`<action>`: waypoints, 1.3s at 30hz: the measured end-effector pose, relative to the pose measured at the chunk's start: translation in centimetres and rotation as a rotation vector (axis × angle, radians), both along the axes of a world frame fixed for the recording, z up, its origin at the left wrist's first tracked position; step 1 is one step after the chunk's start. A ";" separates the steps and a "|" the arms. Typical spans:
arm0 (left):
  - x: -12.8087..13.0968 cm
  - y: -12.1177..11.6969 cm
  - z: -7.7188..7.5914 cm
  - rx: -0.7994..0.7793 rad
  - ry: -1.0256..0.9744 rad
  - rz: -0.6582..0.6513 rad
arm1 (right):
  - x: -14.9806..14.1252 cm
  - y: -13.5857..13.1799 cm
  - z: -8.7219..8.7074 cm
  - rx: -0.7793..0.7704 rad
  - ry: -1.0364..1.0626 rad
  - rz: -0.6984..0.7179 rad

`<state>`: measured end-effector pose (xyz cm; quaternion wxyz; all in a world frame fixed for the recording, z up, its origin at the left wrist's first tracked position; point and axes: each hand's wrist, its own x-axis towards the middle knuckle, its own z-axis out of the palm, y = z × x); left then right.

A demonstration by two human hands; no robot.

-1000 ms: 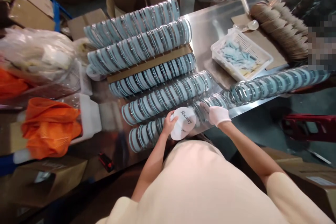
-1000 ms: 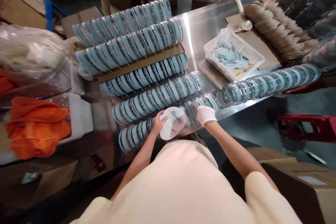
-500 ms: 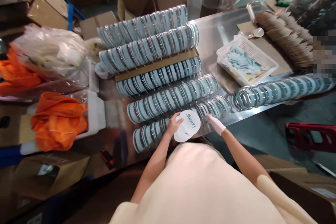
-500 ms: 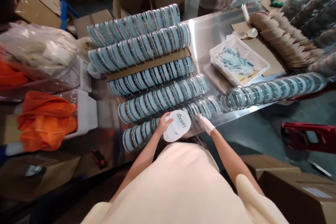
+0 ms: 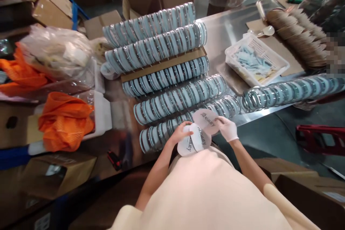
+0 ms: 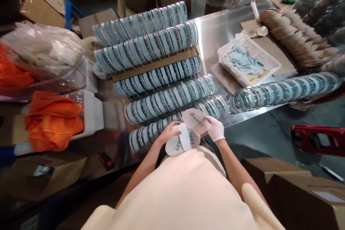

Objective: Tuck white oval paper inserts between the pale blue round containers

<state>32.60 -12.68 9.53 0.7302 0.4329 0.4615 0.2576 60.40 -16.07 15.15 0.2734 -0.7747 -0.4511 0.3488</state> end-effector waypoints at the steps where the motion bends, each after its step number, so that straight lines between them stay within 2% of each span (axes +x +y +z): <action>1: -0.3 -0.5 0.1 -0.018 -0.009 -0.028 | 0.8 -0.1 0.2 0.043 -0.045 -0.051; 3: -1.0 -1.2 0.0 -0.067 -0.046 -0.012 | 2.3 -0.2 0.9 0.070 -0.157 -0.104; 7: -2.6 -0.5 -0.4 -0.056 -0.063 0.130 | 3.2 0.0 2.9 0.007 -0.310 -0.068; 8: -2.9 -0.1 -0.4 -0.021 -0.040 0.169 | 2.9 0.0 3.3 -0.011 -0.252 -0.086; 10: -3.1 0.7 -0.1 0.065 0.031 0.224 | 1.9 0.2 4.1 -0.040 -0.001 -0.151; 12: -2.5 1.3 0.5 0.144 0.066 0.215 | 0.4 0.3 4.4 -0.060 0.234 -0.184; 15: -0.8 1.4 1.7 0.131 -0.083 0.128 | -2.2 0.4 3.8 -0.049 0.259 -0.127; 17: 0.4 1.1 2.1 0.074 -0.145 0.137 | -3.7 0.3 2.8 -0.008 0.217 -0.084; 20: 0.9 0.7 2.2 0.021 -0.079 0.211 | -4.9 -0.1 0.8 0.058 0.243 -0.099; 23: -0.3 0.6 1.5 0.008 -0.022 0.207 | -3.7 -0.4 -0.3 0.055 0.258 -0.145; 25: -1.7 0.8 0.8 0.018 0.011 0.216 | -1.7 -0.5 -0.2 0.089 0.158 -0.164; 27: -3.2 1.1 0.0 0.028 0.039 0.276 | 0.5 -0.6 0.4 0.153 -0.073 -0.192; 30: -4.7 1.6 -1.3 0.067 0.071 0.380 | 2.4 -0.5 1.7 0.164 -0.421 -0.090; 34: -4.9 1.9 -2.8 0.163 0.146 0.365 | 1.0 1.0 3.6 -0.034 -0.603 0.200; 39: -4.9 1.9 -3.8 0.235 0.218 0.340 | -1.4 4.4 7.4 -0.301 -0.658 0.382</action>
